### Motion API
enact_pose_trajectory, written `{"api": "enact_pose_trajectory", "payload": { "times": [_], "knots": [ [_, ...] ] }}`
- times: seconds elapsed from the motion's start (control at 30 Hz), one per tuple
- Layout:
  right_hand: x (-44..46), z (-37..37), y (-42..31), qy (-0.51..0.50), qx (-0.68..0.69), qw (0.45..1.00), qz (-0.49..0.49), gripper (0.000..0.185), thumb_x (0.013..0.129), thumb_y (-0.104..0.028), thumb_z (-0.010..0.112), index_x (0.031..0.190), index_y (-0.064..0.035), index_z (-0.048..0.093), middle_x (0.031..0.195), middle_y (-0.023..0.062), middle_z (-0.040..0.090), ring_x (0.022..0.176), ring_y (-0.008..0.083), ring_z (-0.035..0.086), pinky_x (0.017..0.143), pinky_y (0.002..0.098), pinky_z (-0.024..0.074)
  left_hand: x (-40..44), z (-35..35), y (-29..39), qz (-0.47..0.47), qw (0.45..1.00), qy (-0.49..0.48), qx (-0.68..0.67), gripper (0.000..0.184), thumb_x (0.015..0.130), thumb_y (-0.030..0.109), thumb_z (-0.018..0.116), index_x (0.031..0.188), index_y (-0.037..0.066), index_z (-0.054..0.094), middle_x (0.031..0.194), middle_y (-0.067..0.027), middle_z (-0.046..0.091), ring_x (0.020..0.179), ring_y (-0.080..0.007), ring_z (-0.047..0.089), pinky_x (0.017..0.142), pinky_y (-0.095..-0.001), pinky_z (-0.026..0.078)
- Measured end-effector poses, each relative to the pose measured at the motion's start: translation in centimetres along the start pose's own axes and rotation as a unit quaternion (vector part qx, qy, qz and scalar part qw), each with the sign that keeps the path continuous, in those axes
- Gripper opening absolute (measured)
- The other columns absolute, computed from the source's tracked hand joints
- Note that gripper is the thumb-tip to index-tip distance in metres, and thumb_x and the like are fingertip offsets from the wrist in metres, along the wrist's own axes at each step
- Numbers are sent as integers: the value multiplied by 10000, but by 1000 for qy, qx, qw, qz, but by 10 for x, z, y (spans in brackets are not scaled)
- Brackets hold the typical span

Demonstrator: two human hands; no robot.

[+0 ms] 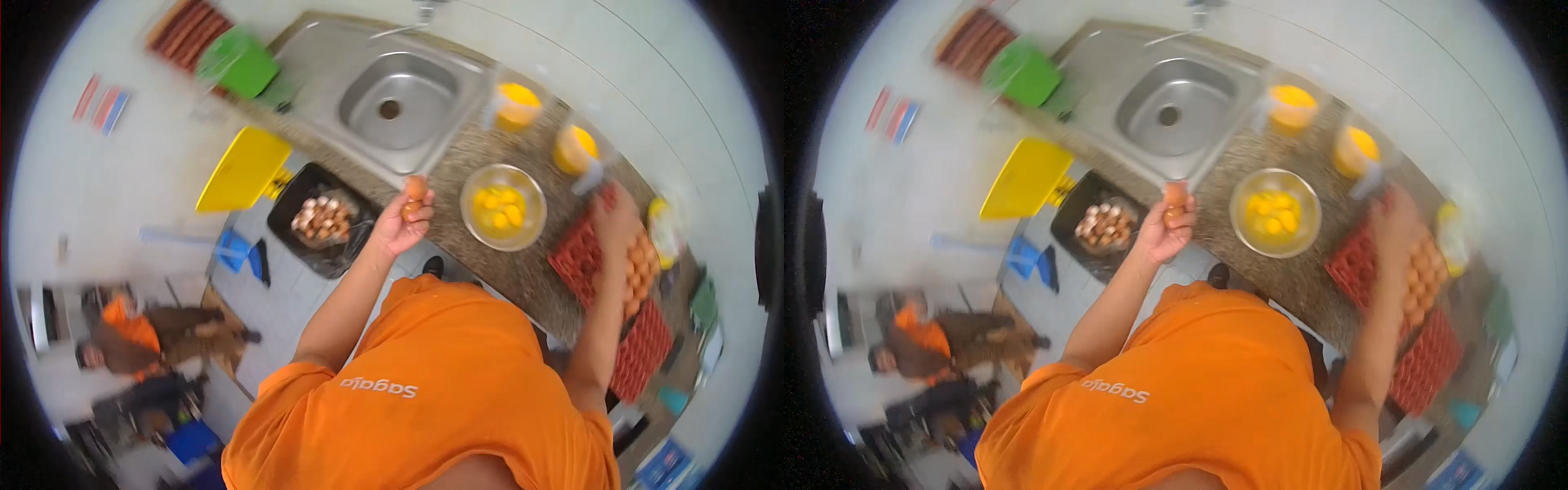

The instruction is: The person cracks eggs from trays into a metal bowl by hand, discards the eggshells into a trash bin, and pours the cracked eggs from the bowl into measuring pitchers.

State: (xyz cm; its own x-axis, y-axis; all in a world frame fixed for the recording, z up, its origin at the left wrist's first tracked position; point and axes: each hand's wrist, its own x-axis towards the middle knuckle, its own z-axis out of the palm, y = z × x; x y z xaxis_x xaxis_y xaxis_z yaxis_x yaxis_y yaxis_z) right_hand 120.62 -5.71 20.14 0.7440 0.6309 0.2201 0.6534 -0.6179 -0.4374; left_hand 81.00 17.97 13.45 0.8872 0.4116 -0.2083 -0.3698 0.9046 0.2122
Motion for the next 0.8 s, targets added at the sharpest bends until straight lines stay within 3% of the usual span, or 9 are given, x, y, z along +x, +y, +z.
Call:
{"api": "enact_pose_trajectory", "payload": {
  "times": [0.07,0.1,0.23,0.27,0.3,0.33,0.5,0.67,0.8],
  "knots": [
    [20,-18,52,-57,-230,970,-48,450,887,-175,719,1317,-57,658,1149,223,739,1027,441,710,902,538,566,-49,-34,45,111,993,32,-14,355,1052,335,665,1353,185,554,1088,-28,633,680,-46,510,512,-180,395],
    [30,1,114,-74,-243,966,-40,439,883,-181,695,1312,-97,648,1088,240,736,1020,460,699,879,559,556,-70,-59,67,169,967,169,88,378,1030,394,685,1338,201,581,1080,-33,654,682,-57,523,515,-198,405],
    [54,16,161,-166,-317,928,-102,225,945,-178,594,1116,-75,698,907,236,734,873,482,701,779,581,551,-141,-170,130,164,715,603,313,550,880,612,769,1158,141,708,1098,-86,734,766,-114,620,656,-357,513],
    [61,27,176,-161,-299,935,-103,201,954,-177,577,1067,-62,697,949,252,728,889,478,698,764,577,549,-135,-223,139,274,740,558,257,454,946,560,712,1058,121,690,931,-35,725,737,-133,636,662,-360,526],
    [59,25,169,-119,-260,946,-150,193,914,-165,618,1045,-49,698,971,262,723,906,473,697,768,575,551,-127,-175,127,331,720,548,268,399,989,523,648,1035,129,685,855,-24,692,710,-176,644,664,-354,543],
    [58,23,160,-117,-256,949,-143,238,851,-137,658,1071,-51,692,940,258,720,899,481,693,786,579,554,-125,-158,124,285,807,433,283,413,1009,513,598,1114,122,681,907,-46,670,743,-199,642,693,-347,552],
    [73,13,184,9,-186,975,-121,420,880,-228,731,1227,5,684,1155,249,727,1085,412,696,951,474,553,-53,-37,72,212,850,342,339,400,1017,390,661,1274,92,588,1069,-63,631,891,-164,622,823,-337,556],
    [-52,-5,-68,50,274,956,95,415,1071,-285,630,1317,49,659,1280,197,703,1186,267,660,1031,383,537,25,26,-14,142,938,119,293,347,1002,315,682,1254,93,593,1053,-25,630,948,-132,612,782,-296,536],
    [-103,89,-126,2,404,912,-72,387,1039,-111,675,1373,61,581,1317,151,657,1190,249,642,1055,376,508,64,56,-71,52,930,65,358,355,1012,371,657,1239,102,608,979,-8,617,929,-110,583,822,-293,504]
  ]
}}
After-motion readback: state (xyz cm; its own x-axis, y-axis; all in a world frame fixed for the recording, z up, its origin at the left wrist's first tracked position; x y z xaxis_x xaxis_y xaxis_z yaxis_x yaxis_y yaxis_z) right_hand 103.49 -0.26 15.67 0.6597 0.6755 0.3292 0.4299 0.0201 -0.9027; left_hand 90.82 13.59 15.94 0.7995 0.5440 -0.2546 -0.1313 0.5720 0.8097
